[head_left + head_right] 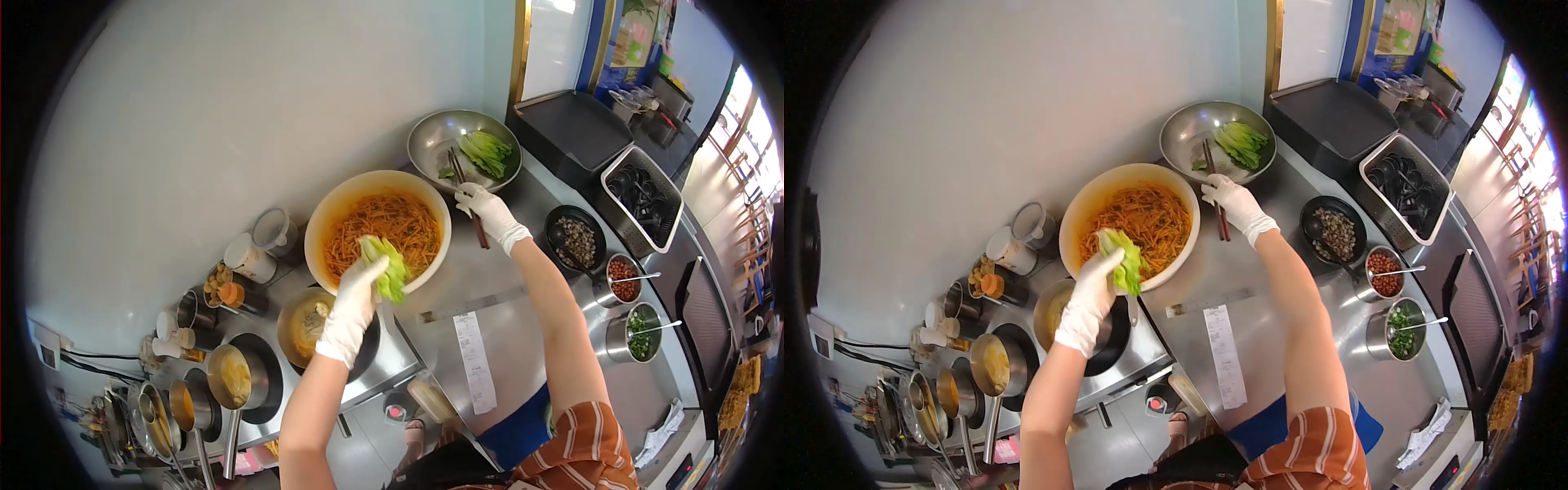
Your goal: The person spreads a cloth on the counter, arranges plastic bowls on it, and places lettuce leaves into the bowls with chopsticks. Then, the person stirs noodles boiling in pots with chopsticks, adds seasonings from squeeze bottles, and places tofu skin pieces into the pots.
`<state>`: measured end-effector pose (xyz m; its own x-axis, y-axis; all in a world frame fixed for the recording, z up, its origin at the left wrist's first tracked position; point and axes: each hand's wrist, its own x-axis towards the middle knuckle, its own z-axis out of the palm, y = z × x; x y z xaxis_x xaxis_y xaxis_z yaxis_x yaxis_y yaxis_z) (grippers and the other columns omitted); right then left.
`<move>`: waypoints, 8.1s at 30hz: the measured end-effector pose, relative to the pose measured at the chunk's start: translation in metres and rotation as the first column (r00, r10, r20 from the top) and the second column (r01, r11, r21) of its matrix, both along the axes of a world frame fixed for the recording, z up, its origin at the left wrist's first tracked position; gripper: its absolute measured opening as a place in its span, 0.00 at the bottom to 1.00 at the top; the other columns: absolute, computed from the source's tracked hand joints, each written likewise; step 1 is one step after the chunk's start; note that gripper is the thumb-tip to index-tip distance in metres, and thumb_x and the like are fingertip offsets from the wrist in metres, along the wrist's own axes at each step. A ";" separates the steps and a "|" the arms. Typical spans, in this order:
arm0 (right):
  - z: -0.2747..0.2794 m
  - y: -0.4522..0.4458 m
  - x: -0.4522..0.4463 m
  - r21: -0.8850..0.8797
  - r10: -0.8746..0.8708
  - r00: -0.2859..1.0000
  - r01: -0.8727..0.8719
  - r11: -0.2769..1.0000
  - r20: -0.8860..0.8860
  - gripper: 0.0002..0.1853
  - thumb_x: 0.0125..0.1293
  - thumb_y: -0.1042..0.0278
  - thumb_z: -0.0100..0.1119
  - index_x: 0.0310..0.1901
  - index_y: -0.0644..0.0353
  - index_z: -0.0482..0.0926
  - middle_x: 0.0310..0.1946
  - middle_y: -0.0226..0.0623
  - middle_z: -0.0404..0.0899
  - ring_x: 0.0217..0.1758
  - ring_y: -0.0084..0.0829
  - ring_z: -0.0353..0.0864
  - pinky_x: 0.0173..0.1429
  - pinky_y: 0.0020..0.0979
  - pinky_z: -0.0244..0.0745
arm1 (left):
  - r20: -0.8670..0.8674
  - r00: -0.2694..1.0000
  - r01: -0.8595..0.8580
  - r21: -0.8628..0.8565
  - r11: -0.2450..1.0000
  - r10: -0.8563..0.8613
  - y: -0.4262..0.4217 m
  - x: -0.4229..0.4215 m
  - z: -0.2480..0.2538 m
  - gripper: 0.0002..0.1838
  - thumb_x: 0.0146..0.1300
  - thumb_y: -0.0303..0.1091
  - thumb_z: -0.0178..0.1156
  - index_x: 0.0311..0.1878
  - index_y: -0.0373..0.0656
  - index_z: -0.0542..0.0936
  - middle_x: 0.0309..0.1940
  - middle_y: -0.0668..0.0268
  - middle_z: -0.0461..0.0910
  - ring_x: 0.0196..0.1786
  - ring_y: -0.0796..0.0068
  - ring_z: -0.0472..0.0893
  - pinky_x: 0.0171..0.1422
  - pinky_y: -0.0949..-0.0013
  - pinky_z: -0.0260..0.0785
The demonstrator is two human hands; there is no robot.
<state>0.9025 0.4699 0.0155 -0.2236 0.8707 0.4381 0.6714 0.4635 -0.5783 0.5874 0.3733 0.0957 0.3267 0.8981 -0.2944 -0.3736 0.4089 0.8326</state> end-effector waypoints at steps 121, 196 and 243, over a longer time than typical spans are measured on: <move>0.049 -0.674 0.006 -0.492 -0.519 -0.051 0.407 0.769 -0.853 0.16 0.66 0.72 0.54 0.54 0.68 0.76 0.43 0.38 0.81 0.42 0.23 0.79 0.48 0.23 0.73 | -0.530 0.642 0.766 0.461 0.448 -0.554 -0.393 0.223 -0.075 0.10 0.65 0.30 0.59 0.44 0.35 0.82 0.36 0.57 0.84 0.39 0.70 0.82 0.47 0.70 0.72; 0.159 -0.331 0.088 -0.036 -0.142 0.187 0.480 0.877 -0.972 0.16 0.71 0.62 0.51 0.46 0.69 0.78 0.45 0.44 0.80 0.50 0.35 0.81 0.57 0.37 0.79 | -0.558 0.530 -0.228 0.631 0.741 0.638 -0.304 -0.135 0.043 0.15 0.71 0.31 0.49 0.53 0.33 0.78 0.33 0.67 0.76 0.35 0.78 0.71 0.46 0.72 0.65; 0.149 -0.878 -0.171 -0.318 -0.837 -0.090 0.942 0.103 -0.539 0.06 0.64 0.78 0.58 0.40 0.66 0.82 0.39 0.38 0.84 0.45 0.29 0.81 0.54 0.30 0.76 | -0.500 0.791 0.534 0.281 0.798 -0.353 -0.402 -0.061 -0.033 0.14 0.72 0.31 0.50 0.52 0.34 0.79 0.34 0.64 0.83 0.35 0.80 0.77 0.44 0.74 0.72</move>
<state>0.7313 -0.4076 0.1640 0.9818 0.0422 0.1852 0.1899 -0.2041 -0.9603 0.5268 -0.0291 0.0625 0.6495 0.7449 -0.1524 0.1725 0.0508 0.9837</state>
